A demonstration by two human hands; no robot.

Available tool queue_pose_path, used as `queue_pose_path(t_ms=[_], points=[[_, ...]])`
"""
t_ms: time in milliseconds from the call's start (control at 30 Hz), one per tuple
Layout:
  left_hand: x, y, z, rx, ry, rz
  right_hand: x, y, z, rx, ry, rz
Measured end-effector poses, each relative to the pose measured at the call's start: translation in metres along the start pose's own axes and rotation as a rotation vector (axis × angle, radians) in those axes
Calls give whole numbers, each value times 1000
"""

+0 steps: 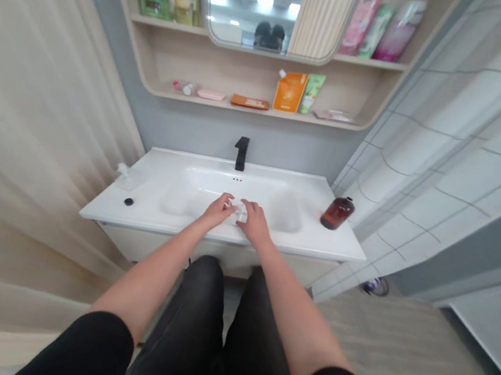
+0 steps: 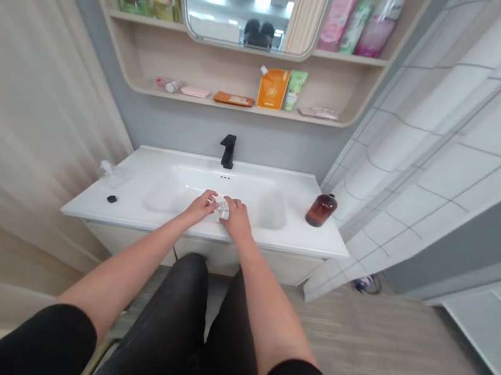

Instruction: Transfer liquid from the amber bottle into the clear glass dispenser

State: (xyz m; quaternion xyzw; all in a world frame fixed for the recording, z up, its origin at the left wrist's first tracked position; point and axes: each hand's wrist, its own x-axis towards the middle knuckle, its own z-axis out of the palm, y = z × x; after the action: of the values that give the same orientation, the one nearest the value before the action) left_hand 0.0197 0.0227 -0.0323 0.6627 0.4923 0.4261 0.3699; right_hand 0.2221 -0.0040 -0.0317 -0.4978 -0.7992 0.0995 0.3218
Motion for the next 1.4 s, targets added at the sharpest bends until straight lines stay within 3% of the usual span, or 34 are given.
queue_pose_path(t_ms=[200, 367, 567, 700, 800, 967, 1100, 1233, 1400], points=[[-1, 2, -1, 49, 7, 37, -1, 0, 0, -18, -10, 27], [-5, 7, 0, 171, -101, -18, -2, 1, 2, -23, -2, 33], [-3, 8, -3, 20, -31, 84, -2, -2, -2, -37, -11, 34], [-2, 6, -5, -84, -30, -6, -3, -4, -3, -41, -8, 34], [-1, 6, -2, -29, -58, -88, -3, -5, -3, -45, 1, 25], [0, 8, -1, 5, 27, 22, -3, -4, -2, -25, -2, 28], [-2, 9, -2, 119, -31, -6, -3, -3, -2, -31, -4, 36], [-3, 9, -2, 96, -27, 74, -3, -4, -3, -39, -4, 46], [0, 11, -1, 162, -2, 6, -4, -5, -4, -26, -17, 52]])
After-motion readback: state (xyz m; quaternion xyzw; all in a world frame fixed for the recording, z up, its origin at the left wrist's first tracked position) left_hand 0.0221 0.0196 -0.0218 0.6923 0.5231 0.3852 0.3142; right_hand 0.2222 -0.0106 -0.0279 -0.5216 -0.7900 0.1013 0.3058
